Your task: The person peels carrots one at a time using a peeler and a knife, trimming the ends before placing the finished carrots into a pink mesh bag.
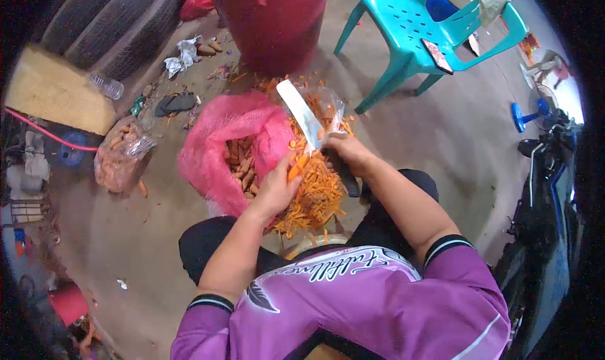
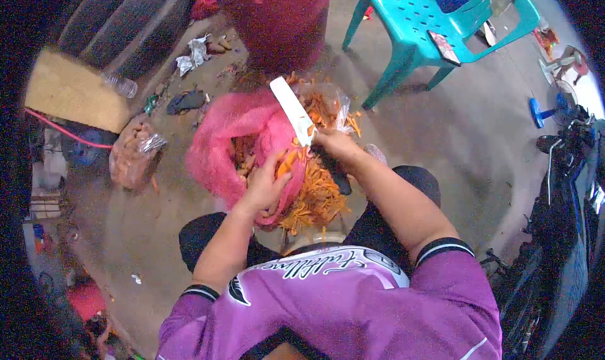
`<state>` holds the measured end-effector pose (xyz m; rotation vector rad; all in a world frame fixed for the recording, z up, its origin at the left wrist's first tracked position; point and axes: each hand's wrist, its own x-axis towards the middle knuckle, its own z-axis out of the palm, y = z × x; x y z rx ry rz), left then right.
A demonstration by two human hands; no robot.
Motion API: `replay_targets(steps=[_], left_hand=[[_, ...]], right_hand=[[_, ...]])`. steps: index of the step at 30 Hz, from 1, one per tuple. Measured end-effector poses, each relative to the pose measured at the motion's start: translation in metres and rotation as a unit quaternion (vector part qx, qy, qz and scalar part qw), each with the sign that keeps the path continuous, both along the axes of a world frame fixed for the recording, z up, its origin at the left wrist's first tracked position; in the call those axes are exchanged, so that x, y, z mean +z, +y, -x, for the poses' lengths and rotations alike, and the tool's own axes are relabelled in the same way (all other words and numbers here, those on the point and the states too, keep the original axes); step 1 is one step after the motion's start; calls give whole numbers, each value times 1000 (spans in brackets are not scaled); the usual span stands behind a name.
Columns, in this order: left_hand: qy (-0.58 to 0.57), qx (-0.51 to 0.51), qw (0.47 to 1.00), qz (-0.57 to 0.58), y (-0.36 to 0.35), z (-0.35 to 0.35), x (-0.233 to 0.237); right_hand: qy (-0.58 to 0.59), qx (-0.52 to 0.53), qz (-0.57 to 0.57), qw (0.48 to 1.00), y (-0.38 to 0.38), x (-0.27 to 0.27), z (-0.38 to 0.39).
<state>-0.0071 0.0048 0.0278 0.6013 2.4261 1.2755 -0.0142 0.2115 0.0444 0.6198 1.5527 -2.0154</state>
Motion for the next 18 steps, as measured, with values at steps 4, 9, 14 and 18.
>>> replay_targets(steps=[4,9,14,18], left_hand=[[-195,-5,974,-119,10,5,7],[-258,-63,944,-198,14,6,28],[-317,-61,932,-164,12,10,53],[-296,-95,937,-159,6,15,48]], right_hand=[[94,99,-160,978,7,7,-10],[285,144,-246,915,6,6,-8],[277,170,-219,920,6,12,-6],[274,196,-211,918,3,13,-3]])
